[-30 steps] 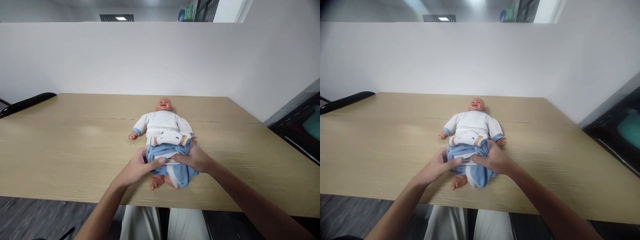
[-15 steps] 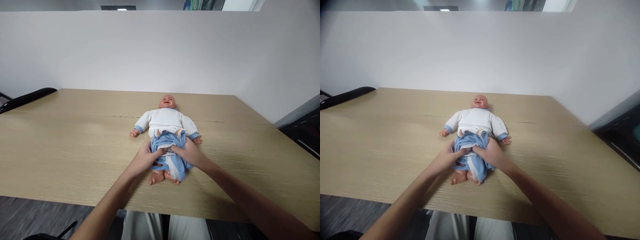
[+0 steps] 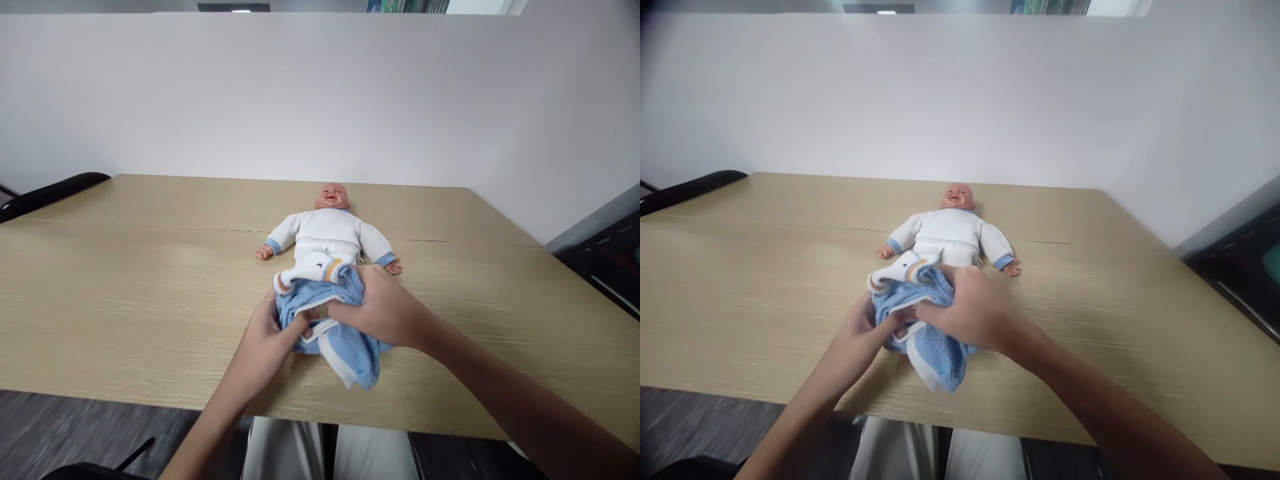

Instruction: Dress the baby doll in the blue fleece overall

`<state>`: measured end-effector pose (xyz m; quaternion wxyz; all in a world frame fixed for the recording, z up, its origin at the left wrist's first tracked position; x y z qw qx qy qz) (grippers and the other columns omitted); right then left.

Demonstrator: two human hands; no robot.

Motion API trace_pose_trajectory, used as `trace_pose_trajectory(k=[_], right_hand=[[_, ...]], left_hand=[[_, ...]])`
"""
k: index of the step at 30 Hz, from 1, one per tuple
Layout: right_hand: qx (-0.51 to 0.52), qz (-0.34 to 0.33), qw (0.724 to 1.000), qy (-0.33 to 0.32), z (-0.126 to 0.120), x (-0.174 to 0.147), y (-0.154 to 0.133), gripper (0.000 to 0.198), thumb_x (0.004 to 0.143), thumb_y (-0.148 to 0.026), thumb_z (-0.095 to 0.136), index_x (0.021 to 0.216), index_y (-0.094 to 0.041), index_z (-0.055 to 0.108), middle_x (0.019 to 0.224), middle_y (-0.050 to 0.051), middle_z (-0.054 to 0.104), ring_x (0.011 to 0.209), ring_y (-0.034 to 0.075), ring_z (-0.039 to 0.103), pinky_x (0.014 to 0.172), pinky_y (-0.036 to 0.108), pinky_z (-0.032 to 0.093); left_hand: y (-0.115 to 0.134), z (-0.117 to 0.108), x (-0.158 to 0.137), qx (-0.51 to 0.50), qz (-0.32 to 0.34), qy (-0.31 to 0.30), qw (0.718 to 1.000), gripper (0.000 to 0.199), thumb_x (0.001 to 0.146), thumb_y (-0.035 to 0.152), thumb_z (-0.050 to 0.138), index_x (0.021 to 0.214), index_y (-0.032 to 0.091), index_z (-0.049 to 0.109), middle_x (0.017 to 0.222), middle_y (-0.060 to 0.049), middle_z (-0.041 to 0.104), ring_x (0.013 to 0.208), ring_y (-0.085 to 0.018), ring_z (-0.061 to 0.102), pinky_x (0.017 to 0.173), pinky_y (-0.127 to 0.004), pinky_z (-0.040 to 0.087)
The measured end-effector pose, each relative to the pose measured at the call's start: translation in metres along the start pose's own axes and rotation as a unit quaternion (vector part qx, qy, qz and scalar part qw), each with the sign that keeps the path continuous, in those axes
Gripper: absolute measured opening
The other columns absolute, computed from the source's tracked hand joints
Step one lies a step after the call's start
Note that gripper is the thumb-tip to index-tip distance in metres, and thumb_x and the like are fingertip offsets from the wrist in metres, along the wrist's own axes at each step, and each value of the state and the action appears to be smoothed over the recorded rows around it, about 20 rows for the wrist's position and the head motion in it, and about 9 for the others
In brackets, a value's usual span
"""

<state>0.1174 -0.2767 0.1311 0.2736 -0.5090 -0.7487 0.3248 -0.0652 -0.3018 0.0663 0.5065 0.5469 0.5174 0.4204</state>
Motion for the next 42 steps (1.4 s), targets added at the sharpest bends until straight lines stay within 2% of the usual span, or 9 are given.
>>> trace_pose_trajectory(k=[5, 11, 16, 19, 23, 29, 33, 38, 42], right_hand=[[0.024, 0.045, 0.995, -0.085, 0.028, -0.012, 0.007, 0.019, 0.084, -0.039, 0.084, 0.1, -0.028, 0.08, 0.091, -0.002, 0.083, 0.083, 0.022, 0.075, 0.067, 0.03, 0.049], [-0.054, 0.013, 0.994, -0.091, 0.054, -0.012, 0.019, 0.021, 0.087, -0.041, 0.08, 0.099, -0.024, 0.074, 0.092, 0.002, 0.082, 0.084, 0.024, 0.075, 0.07, 0.033, 0.045], [-0.121, -0.003, 0.991, -0.06, 0.061, -0.012, 0.025, 0.024, 0.089, -0.039, 0.076, 0.106, -0.022, 0.072, 0.105, 0.009, 0.081, 0.096, 0.031, 0.076, 0.078, 0.038, 0.046], [-0.153, -0.012, 0.987, -0.039, 0.061, -0.016, 0.025, 0.034, 0.089, -0.035, 0.077, 0.119, -0.021, 0.07, 0.119, 0.013, 0.078, 0.113, 0.036, 0.073, 0.092, 0.043, 0.049], [-0.169, -0.012, 0.985, -0.029, 0.066, -0.022, 0.027, 0.052, 0.091, -0.034, 0.077, 0.14, -0.022, 0.064, 0.125, 0.015, 0.075, 0.123, 0.036, 0.067, 0.104, 0.047, 0.049], [-0.136, -0.023, 0.99, -0.009, 0.072, -0.023, 0.032, 0.038, 0.089, -0.022, 0.07, 0.127, -0.022, 0.07, 0.122, 0.012, 0.074, 0.119, 0.035, 0.062, 0.104, 0.048, 0.049], [-0.056, -0.009, 0.998, 0.029, 0.062, -0.022, 0.041, 0.045, 0.08, -0.016, 0.073, 0.125, -0.023, 0.07, 0.122, 0.009, 0.075, 0.12, 0.033, 0.064, 0.104, 0.047, 0.05], [0.074, 0.011, 0.996, 0.047, 0.058, -0.025, 0.051, 0.059, 0.077, -0.019, 0.082, 0.133, -0.026, 0.066, 0.126, 0.006, 0.077, 0.113, 0.029, 0.071, 0.099, 0.043, 0.055], [0.112, 0.0, 0.993, 0.041, 0.059, -0.022, 0.05, 0.05, 0.08, -0.022, 0.083, 0.127, -0.027, 0.067, 0.114, 0.003, 0.079, 0.102, 0.026, 0.073, 0.091, 0.039, 0.056]], left_hand=[[-0.026, -0.005, -0.03, 0.009, -0.035, -0.02, 0.999, 0.05, 0.098, 0.054, 0.071, 0.131, 0.018, 0.061, 0.097, -0.003, 0.075, 0.087, -0.021, 0.068, 0.081, -0.031, 0.056], [-0.055, -0.011, -0.037, 0.083, -0.051, -0.018, 0.995, 0.052, 0.099, 0.048, 0.067, 0.143, 0.023, 0.059, 0.126, -0.009, 0.077, 0.116, -0.031, 0.07, 0.103, -0.041, 0.052], [-0.055, -0.011, -0.031, 0.204, -0.023, 0.008, 0.979, 0.033, 0.096, 0.052, 0.061, 0.108, 0.022, 0.069, 0.107, -0.012, 0.078, 0.116, -0.04, 0.064, 0.114, -0.056, 0.041], [-0.051, -0.005, -0.027, 0.214, -0.018, -0.017, 0.977, 0.033, 0.097, 0.055, 0.055, 0.083, 0.026, 0.062, 0.093, -0.01, 0.076, 0.108, -0.039, 0.064, 0.116, -0.058, 0.037], [-0.058, -0.002, -0.022, 0.205, -0.032, -0.047, 0.977, 0.04, 0.1, 0.055, 0.051, 0.075, 0.025, 0.059, 0.087, -0.01, 0.072, 0.106, -0.038, 0.064, 0.111, -0.056, 0.041], [-0.065, -0.003, -0.017, 0.181, 0.037, 0.005, 0.983, 0.026, 0.106, 0.041, 0.052, 0.112, 0.02, 0.065, 0.119, -0.013, 0.073, 0.12, -0.034, 0.063, 0.113, -0.051, 0.042], [-0.06, 0.001, -0.021, 0.123, 0.081, 0.025, 0.989, 0.035, 0.111, 0.038, 0.051, 0.142, 0.021, 0.054, 0.145, -0.013, 0.065, 0.136, -0.029, 0.059, 0.117, -0.044, 0.042], [-0.053, -0.002, -0.021, 0.085, 0.104, 0.02, 0.991, 0.039, 0.114, 0.04, 0.051, 0.149, 0.024, 0.051, 0.148, -0.011, 0.065, 0.138, -0.027, 0.06, 0.118, -0.039, 0.043], [-0.047, -0.012, -0.012, 0.087, 0.111, 0.034, 0.989, 0.034, 0.114, 0.04, 0.052, 0.143, 0.023, 0.055, 0.142, -0.008, 0.068, 0.131, -0.024, 0.063, 0.112, -0.035, 0.045]])
Point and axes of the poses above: each hand's wrist, its own x-axis towards the middle knuckle, its own z-axis out of the palm, y = z × x, the point moved 8 cm from there along x, towards the middle knuckle
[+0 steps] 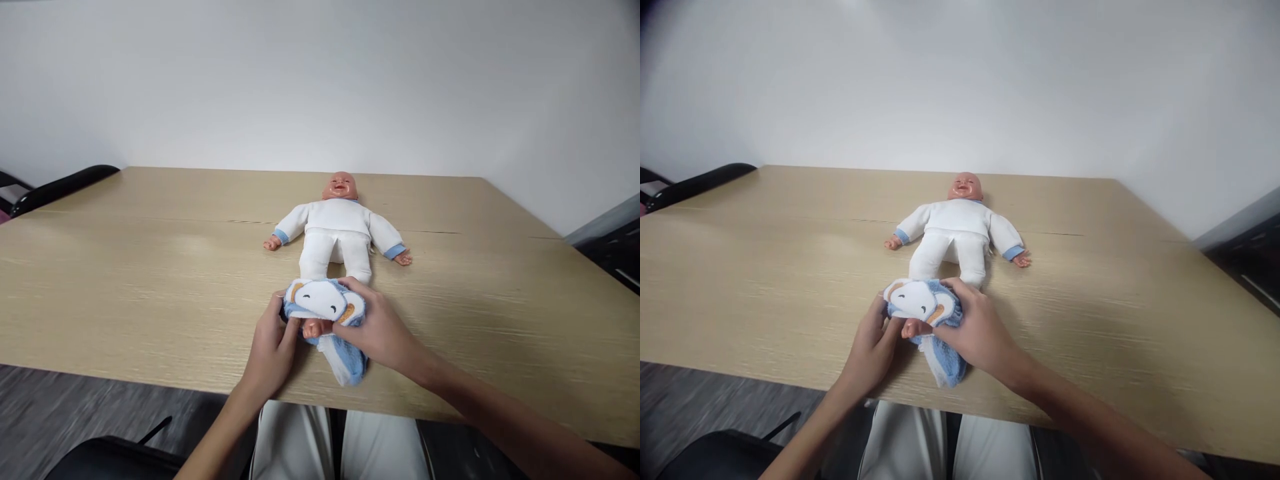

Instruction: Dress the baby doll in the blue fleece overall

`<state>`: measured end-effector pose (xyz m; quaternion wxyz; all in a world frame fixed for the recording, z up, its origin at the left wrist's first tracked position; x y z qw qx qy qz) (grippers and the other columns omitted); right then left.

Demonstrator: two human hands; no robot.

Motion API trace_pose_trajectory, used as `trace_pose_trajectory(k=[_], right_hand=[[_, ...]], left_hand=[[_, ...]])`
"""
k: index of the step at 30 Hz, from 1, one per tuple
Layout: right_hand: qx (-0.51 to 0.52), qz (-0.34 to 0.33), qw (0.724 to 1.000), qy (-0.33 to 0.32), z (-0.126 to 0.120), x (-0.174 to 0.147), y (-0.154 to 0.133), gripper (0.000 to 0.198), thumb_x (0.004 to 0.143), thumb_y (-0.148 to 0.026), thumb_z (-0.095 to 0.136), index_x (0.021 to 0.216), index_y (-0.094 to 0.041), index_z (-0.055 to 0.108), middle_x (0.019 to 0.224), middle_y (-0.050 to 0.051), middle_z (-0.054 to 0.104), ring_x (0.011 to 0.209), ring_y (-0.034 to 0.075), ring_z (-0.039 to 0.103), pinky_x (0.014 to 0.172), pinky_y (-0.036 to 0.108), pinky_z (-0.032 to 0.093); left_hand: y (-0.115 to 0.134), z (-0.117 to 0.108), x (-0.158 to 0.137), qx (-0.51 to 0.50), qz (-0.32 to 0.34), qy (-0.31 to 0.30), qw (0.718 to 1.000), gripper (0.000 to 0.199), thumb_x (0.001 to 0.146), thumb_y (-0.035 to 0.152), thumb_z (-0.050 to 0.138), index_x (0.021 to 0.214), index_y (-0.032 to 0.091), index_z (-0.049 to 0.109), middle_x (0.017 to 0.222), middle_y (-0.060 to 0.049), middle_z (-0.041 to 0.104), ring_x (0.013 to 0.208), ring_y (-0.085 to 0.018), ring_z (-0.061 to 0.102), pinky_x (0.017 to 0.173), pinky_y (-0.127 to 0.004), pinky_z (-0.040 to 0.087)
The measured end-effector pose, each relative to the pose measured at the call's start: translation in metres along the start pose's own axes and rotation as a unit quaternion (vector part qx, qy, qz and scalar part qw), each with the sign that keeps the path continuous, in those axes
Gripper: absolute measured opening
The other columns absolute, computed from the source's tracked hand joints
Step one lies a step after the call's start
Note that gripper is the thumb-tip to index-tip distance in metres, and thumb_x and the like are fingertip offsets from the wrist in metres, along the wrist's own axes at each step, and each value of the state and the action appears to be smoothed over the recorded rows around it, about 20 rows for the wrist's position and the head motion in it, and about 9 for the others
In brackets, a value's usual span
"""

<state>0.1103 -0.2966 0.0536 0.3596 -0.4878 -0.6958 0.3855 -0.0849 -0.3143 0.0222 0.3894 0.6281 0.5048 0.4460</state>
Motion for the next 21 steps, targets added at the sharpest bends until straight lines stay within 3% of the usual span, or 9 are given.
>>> trace_pose_trajectory(k=[5, 11, 16, 19, 21], right_hand=[[-0.063, -0.075, 0.995, -0.003, -0.008, 0.015, -0.009, 0.022, 0.083, -0.021, 0.081, 0.102, -0.026, 0.072, 0.099, 0.003, 0.076, 0.095, 0.026, 0.07, 0.086, 0.039, 0.054], [-0.042, -0.191, 0.978, -0.069, -0.019, 0.031, -0.013, 0.017, 0.091, -0.034, 0.081, 0.099, -0.024, 0.07, 0.098, 0.002, 0.076, 0.089, 0.023, 0.068, 0.082, 0.034, 0.051], [-0.041, -0.155, 0.978, -0.137, -0.025, 0.036, 0.004, 0.029, 0.092, -0.043, 0.084, 0.109, -0.021, 0.074, 0.103, 0.002, 0.079, 0.09, 0.023, 0.07, 0.082, 0.032, 0.052], [-0.019, -0.106, 0.988, -0.112, -0.034, 0.032, 0.019, 0.041, 0.087, -0.049, 0.088, 0.116, -0.022, 0.074, 0.103, 0.002, 0.079, 0.093, 0.024, 0.07, 0.084, 0.032, 0.053], [0.036, -0.089, 0.992, -0.085, -0.04, 0.029, 0.03, 0.044, 0.092, -0.051, 0.083, 0.124, -0.024, 0.072, 0.11, 0.003, 0.077, 0.101, 0.025, 0.07, 0.091, 0.034, 0.055]], left_hand=[[0.013, -0.001, 0.02, 0.015, 0.037, -0.022, 0.999, 0.029, 0.114, 0.035, 0.051, 0.138, 0.022, 0.059, 0.148, -0.009, 0.064, 0.133, -0.023, 0.06, 0.112, -0.034, 0.044], [0.014, -0.004, 0.044, 0.029, 0.061, -0.048, 0.997, 0.025, 0.113, 0.039, 0.051, 0.122, 0.018, 0.062, 0.126, -0.008, 0.07, 0.115, -0.022, 0.062, 0.101, -0.032, 0.046], [0.001, -0.003, 0.059, -0.014, 0.043, -0.078, 0.996, 0.032, 0.112, 0.046, 0.052, 0.123, 0.018, 0.062, 0.128, -0.008, 0.07, 0.115, -0.022, 0.064, 0.1, -0.032, 0.048], [0.006, -0.001, 0.063, -0.006, 0.048, -0.112, 0.993, 0.034, 0.11, 0.047, 0.055, 0.127, 0.018, 0.063, 0.135, -0.01, 0.069, 0.12, -0.024, 0.064, 0.104, -0.033, 0.049], [0.013, -0.001, 0.063, 0.018, 0.054, -0.136, 0.989, 0.033, 0.108, 0.046, 0.058, 0.127, 0.019, 0.065, 0.135, -0.01, 0.069, 0.122, -0.026, 0.064, 0.106, -0.035, 0.049]])
Point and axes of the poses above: each hand's wrist, its own x-axis towards the middle knuckle, its own z-axis out of the palm, y = z × x, the point moved 8 cm from there along x, towards the middle knuckle
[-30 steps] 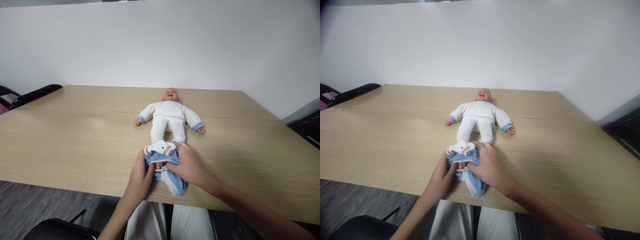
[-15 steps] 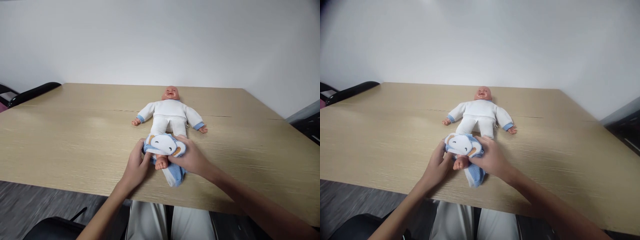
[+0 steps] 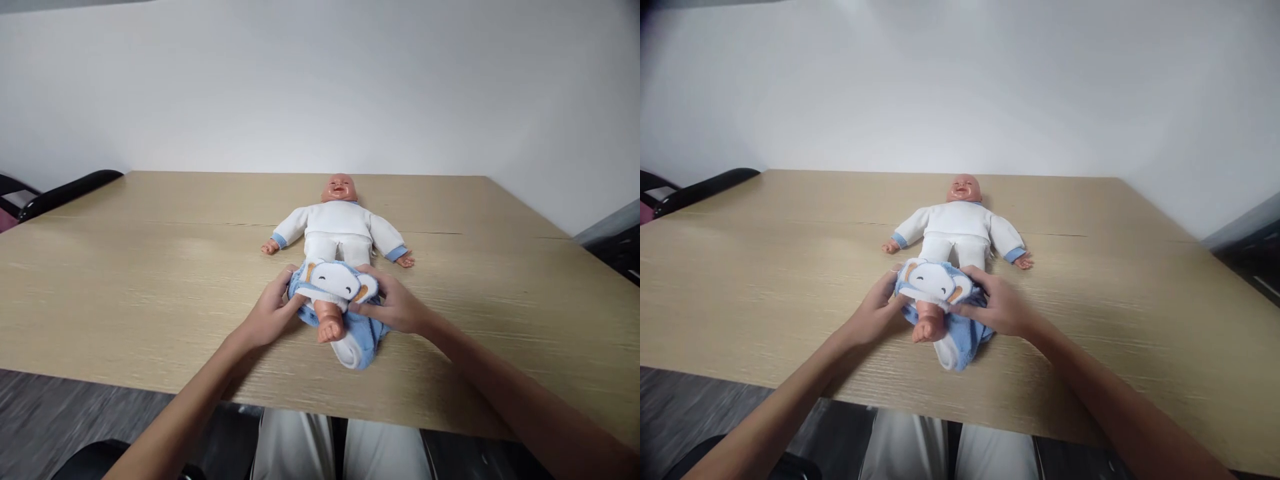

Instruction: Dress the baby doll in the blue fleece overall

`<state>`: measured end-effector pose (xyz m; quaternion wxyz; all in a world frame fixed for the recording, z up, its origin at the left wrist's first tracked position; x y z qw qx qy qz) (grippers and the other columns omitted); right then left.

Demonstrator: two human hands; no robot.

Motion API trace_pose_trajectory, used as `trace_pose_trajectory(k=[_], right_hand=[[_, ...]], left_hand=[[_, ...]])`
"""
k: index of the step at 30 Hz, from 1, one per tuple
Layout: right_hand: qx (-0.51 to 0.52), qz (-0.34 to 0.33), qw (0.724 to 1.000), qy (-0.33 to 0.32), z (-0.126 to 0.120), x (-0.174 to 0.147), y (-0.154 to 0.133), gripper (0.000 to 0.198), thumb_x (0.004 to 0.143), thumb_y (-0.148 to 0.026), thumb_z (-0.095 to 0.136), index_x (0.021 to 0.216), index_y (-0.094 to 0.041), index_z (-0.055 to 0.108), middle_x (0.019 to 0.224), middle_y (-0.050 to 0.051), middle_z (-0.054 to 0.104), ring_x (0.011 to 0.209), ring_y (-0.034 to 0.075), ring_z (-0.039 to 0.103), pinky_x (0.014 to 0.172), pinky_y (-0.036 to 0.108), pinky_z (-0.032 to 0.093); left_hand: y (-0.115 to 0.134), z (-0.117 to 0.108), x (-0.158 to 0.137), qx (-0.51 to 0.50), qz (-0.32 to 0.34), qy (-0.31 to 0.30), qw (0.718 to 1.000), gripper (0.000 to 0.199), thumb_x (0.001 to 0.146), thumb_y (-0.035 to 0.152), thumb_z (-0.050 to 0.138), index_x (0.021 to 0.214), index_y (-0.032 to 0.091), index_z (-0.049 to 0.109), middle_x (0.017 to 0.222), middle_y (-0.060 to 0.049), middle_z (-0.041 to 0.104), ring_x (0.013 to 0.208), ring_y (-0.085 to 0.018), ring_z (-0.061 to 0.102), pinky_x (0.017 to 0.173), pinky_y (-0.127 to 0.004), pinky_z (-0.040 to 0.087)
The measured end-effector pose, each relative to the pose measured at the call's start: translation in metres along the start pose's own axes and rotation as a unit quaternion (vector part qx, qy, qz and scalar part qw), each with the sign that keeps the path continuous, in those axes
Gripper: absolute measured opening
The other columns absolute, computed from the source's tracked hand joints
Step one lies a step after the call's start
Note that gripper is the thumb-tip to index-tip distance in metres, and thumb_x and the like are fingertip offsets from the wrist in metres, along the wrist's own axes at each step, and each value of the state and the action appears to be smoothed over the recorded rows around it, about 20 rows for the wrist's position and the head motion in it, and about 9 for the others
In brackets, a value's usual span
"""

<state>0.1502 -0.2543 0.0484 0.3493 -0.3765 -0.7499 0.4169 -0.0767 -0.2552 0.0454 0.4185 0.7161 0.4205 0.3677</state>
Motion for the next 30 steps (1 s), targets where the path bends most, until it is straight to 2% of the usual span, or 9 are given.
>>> trace_pose_trajectory(k=[4, 8, 11, 14, 16, 19, 22, 27, 30], right_hand=[[0.124, 0.045, 0.989, 0.071, -0.01, -0.008, 0.035, 0.037, 0.095, -0.054, 0.078, 0.118, -0.025, 0.075, 0.11, 0.004, 0.077, 0.106, 0.026, 0.071, 0.097, 0.036, 0.058], [0.255, 0.115, 0.95, 0.138, -0.011, -0.009, 0.066, 0.046, 0.085, -0.052, 0.087, 0.12, -0.025, 0.076, 0.122, 0.005, 0.081, 0.123, 0.029, 0.072, 0.113, 0.042, 0.054], [0.333, 0.134, 0.92, 0.155, -0.005, -0.008, 0.062, 0.05, 0.079, -0.046, 0.09, 0.121, -0.025, 0.075, 0.124, 0.005, 0.082, 0.125, 0.03, 0.073, 0.119, 0.045, 0.051], [0.366, 0.151, 0.902, 0.175, -0.003, -0.007, 0.054, 0.052, 0.078, -0.046, 0.088, 0.123, -0.024, 0.073, 0.122, 0.006, 0.083, 0.124, 0.032, 0.074, 0.119, 0.047, 0.051], [0.37, 0.162, 0.897, 0.179, -0.002, -0.008, 0.052, 0.052, 0.08, -0.048, 0.086, 0.124, -0.023, 0.073, 0.12, 0.007, 0.083, 0.122, 0.033, 0.075, 0.116, 0.047, 0.053], [0.377, 0.164, 0.897, 0.163, -0.001, -0.008, 0.056, 0.049, 0.085, -0.049, 0.084, 0.125, -0.024, 0.073, 0.117, 0.007, 0.083, 0.116, 0.032, 0.077, 0.108, 0.044, 0.057], [0.376, 0.161, 0.903, 0.134, -0.002, -0.01, 0.063, 0.049, 0.087, -0.055, 0.086, 0.122, -0.022, 0.075, 0.108, 0.006, 0.083, 0.103, 0.029, 0.077, 0.093, 0.038, 0.059], [0.273, 0.139, 0.951, 0.045, -0.015, -0.013, 0.059, 0.042, 0.093, -0.056, 0.085, 0.113, -0.019, 0.08, 0.107, 0.004, 0.079, 0.1, 0.022, 0.07, 0.09, 0.03, 0.055], [0.226, 0.138, 0.964, -0.005, -0.021, -0.017, 0.049, 0.037, 0.097, -0.054, 0.082, 0.107, -0.018, 0.08, 0.097, 0.002, 0.075, 0.089, 0.018, 0.067, 0.08, 0.026, 0.053]], left_hand=[[0.011, -0.003, -0.002, 0.028, 0.024, -0.018, 0.999, 0.042, 0.107, 0.048, 0.06, 0.139, 0.021, 0.058, 0.141, -0.013, 0.065, 0.133, -0.029, 0.059, 0.118, -0.041, 0.045], [0.024, -0.011, 0.003, 0.083, 0.088, 0.04, 0.992, 0.058, 0.109, 0.049, 0.055, 0.159, 0.022, 0.041, 0.165, -0.016, 0.046, 0.15, -0.03, 0.045, 0.128, -0.048, 0.036], [0.041, -0.01, 0.02, 0.144, 0.085, 0.042, 0.985, 0.054, 0.11, 0.05, 0.056, 0.157, 0.026, 0.05, 0.164, -0.013, 0.051, 0.152, -0.03, 0.044, 0.131, -0.048, 0.031], [0.068, 0.003, 0.044, 0.186, 0.102, -0.045, 0.976, 0.039, 0.112, 0.053, 0.051, 0.132, 0.028, 0.074, 0.151, -0.008, 0.066, 0.147, -0.031, 0.05, 0.131, -0.047, 0.026], [0.084, 0.011, 0.059, 0.181, 0.117, -0.093, 0.972, 0.04, 0.11, 0.057, 0.053, 0.115, 0.027, 0.079, 0.135, -0.006, 0.075, 0.133, -0.03, 0.06, 0.125, -0.044, 0.033], [0.092, 0.026, 0.082, 0.157, 0.088, -0.182, 0.967, 0.046, 0.101, 0.067, 0.063, 0.101, 0.024, 0.079, 0.101, -0.004, 0.078, 0.097, -0.026, 0.068, 0.093, -0.035, 0.048], [0.085, 0.041, 0.101, 0.168, 0.038, -0.269, 0.948, 0.052, 0.089, 0.073, 0.073, 0.097, 0.022, 0.078, 0.087, -0.002, 0.073, 0.079, -0.022, 0.062, 0.07, -0.031, 0.042], [0.074, 0.069, 0.112, 0.105, 0.011, -0.429, 0.897, 0.045, 0.089, 0.057, 0.08, 0.115, 0.021, 0.078, 0.116, -0.001, 0.081, 0.108, -0.024, 0.072, 0.094, -0.03, 0.052], [0.07, 0.08, 0.109, 0.054, 0.024, -0.481, 0.875, 0.042, 0.093, 0.053, 0.078, 0.123, 0.023, 0.078, 0.127, -0.001, 0.081, 0.12, -0.025, 0.073, 0.103, -0.03, 0.053]])
Point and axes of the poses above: each hand's wrist, its own x-axis towards the middle knuckle, its own z-axis out of the palm, y = z × x, the point moved 8 cm from there along x, towards the middle knuckle
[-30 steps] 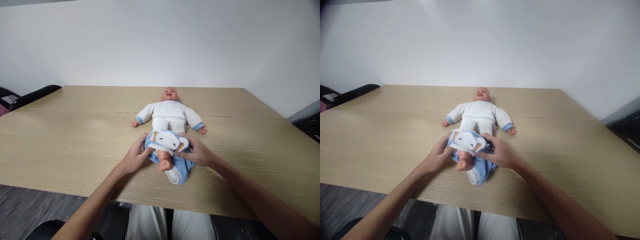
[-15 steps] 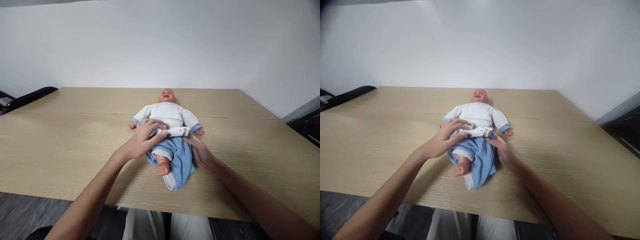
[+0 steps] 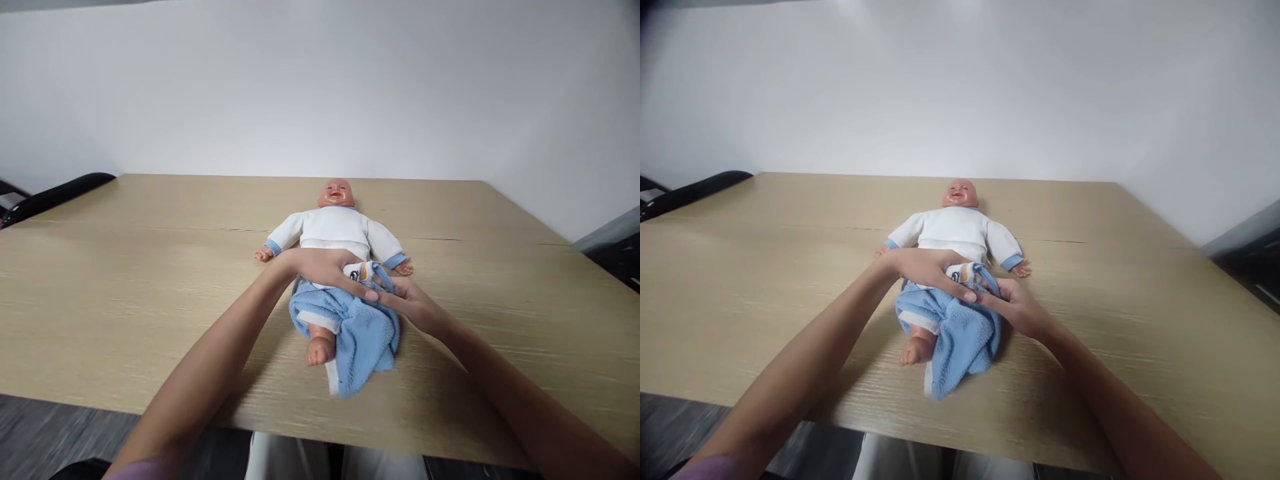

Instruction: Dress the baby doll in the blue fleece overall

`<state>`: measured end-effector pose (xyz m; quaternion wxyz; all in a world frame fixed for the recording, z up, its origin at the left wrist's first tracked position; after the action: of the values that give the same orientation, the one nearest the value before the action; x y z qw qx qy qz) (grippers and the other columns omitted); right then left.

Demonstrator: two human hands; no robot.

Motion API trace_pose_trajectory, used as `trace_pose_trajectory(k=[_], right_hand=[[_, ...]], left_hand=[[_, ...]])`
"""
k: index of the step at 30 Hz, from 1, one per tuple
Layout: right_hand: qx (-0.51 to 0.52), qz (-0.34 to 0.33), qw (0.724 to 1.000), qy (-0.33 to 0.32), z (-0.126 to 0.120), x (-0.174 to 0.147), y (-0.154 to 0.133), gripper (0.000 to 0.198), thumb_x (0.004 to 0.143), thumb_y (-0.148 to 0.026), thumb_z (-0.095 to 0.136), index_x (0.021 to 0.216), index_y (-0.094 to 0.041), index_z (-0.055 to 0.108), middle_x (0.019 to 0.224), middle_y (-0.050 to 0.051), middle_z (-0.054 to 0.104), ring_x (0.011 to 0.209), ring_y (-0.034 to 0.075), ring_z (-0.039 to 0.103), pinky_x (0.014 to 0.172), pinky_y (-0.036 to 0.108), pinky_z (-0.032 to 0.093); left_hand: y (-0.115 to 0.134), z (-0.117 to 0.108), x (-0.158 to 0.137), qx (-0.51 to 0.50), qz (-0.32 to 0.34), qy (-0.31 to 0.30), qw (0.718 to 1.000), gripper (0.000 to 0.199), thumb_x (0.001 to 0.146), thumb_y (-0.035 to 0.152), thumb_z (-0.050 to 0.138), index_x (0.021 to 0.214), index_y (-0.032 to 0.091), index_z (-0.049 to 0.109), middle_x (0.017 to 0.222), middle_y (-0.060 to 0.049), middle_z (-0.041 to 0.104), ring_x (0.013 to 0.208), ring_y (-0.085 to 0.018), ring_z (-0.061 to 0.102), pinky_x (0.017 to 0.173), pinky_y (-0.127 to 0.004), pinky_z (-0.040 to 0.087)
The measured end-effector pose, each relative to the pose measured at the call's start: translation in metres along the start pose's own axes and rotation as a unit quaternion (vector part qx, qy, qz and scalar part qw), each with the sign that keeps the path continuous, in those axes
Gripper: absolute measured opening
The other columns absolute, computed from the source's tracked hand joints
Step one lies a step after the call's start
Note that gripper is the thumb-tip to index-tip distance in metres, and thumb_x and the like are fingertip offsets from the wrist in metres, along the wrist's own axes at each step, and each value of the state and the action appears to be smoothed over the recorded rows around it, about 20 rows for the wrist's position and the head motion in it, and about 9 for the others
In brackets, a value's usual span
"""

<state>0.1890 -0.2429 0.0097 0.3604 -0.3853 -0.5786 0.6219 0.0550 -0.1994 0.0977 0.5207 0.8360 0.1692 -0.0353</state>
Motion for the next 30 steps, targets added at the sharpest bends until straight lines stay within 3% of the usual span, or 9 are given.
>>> trace_pose_trajectory(k=[3, 8, 14, 17, 20, 23, 30], right_hand=[[0.012, 0.025, 0.999, -0.043, 0.003, -0.006, -0.002, 0.04, 0.097, -0.056, 0.081, 0.102, -0.016, 0.079, 0.087, 0.002, 0.071, 0.076, 0.015, 0.063, 0.067, 0.024, 0.048], [0.056, -0.005, 0.996, -0.071, 0.002, -0.013, -0.002, 0.056, 0.088, -0.058, 0.089, 0.125, -0.017, 0.076, 0.102, 0.006, 0.074, 0.086, 0.018, 0.068, 0.073, 0.025, 0.055], [0.091, -0.023, 0.991, -0.09, 0.004, -0.015, -0.006, 0.054, 0.092, -0.057, 0.086, 0.131, -0.021, 0.074, 0.111, 0.005, 0.076, 0.096, 0.018, 0.072, 0.083, 0.024, 0.057], [0.073, 0.018, 0.987, -0.145, 0.015, -0.02, -0.006, 0.061, 0.089, -0.052, 0.09, 0.136, -0.02, 0.07, 0.115, 0.006, 0.076, 0.101, 0.019, 0.072, 0.086, 0.025, 0.059], [0.032, 0.073, 0.982, -0.174, 0.023, -0.027, -0.001, 0.057, 0.084, -0.051, 0.094, 0.125, -0.017, 0.073, 0.107, 0.005, 0.075, 0.093, 0.018, 0.071, 0.078, 0.023, 0.059], [-0.003, 0.09, 0.983, -0.157, 0.021, -0.029, 0.001, 0.048, 0.085, -0.053, 0.093, 0.112, -0.018, 0.075, 0.1, 0.004, 0.074, 0.087, 0.018, 0.069, 0.075, 0.025, 0.059], [0.027, 0.009, 0.998, -0.057, -0.002, -0.022, -0.005, 0.04, 0.093, -0.058, 0.084, 0.099, -0.02, 0.076, 0.09, 0.002, 0.071, 0.079, 0.016, 0.065, 0.074, 0.025, 0.056]], left_hand=[[-0.014, 0.007, 0.002, 0.004, -0.025, -0.031, 0.999, 0.052, 0.09, 0.058, 0.081, 0.128, 0.023, 0.077, 0.125, -0.002, 0.082, 0.118, -0.027, 0.074, 0.101, -0.034, 0.057], [-0.018, 0.019, -0.001, -0.04, -0.008, -0.101, 0.994, 0.055, 0.082, 0.059, 0.09, 0.123, 0.022, 0.08, 0.125, -0.003, 0.082, 0.121, -0.029, 0.075, 0.107, -0.036, 0.058], [-0.007, 0.009, -0.002, -0.068, 0.086, -0.059, 0.992, 0.048, 0.098, 0.053, 0.078, 0.136, 0.024, 0.076, 0.132, -0.003, 0.081, 0.124, -0.024, 0.075, 0.107, -0.031, 0.058], [-0.003, 0.009, -0.001, -0.061, 0.103, -0.046, 0.992, 0.048, 0.102, 0.052, 0.074, 0.142, 0.023, 0.074, 0.137, -0.005, 0.079, 0.13, -0.023, 0.072, 0.113, -0.032, 0.056], [0.0, 0.012, 0.001, -0.068, 0.095, -0.037, 0.992, 0.051, 0.103, 0.052, 0.072, 0.143, 0.021, 0.073, 0.137, -0.007, 0.079, 0.13, -0.024, 0.073, 0.112, -0.034, 0.057], [0.001, 0.013, 0.002, -0.067, 0.085, -0.04, 0.993, 0.048, 0.103, 0.052, 0.073, 0.139, 0.021, 0.075, 0.133, -0.006, 0.081, 0.126, -0.024, 0.074, 0.108, -0.032, 0.058], [-0.008, 0.027, -0.001, -0.053, 0.02, -0.126, 0.99, 0.047, 0.084, 0.046, 0.092, 0.122, 0.021, 0.08, 0.126, -0.003, 0.083, 0.121, -0.028, 0.076, 0.108, -0.035, 0.059]])
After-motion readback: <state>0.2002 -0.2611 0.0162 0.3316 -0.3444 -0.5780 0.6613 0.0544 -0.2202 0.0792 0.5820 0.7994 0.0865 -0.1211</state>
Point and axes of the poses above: each hand's wrist, its own x-axis towards the middle knuckle, its own z-axis out of the palm, y = z × x, the point moved 8 cm from there along x, towards the middle knuckle
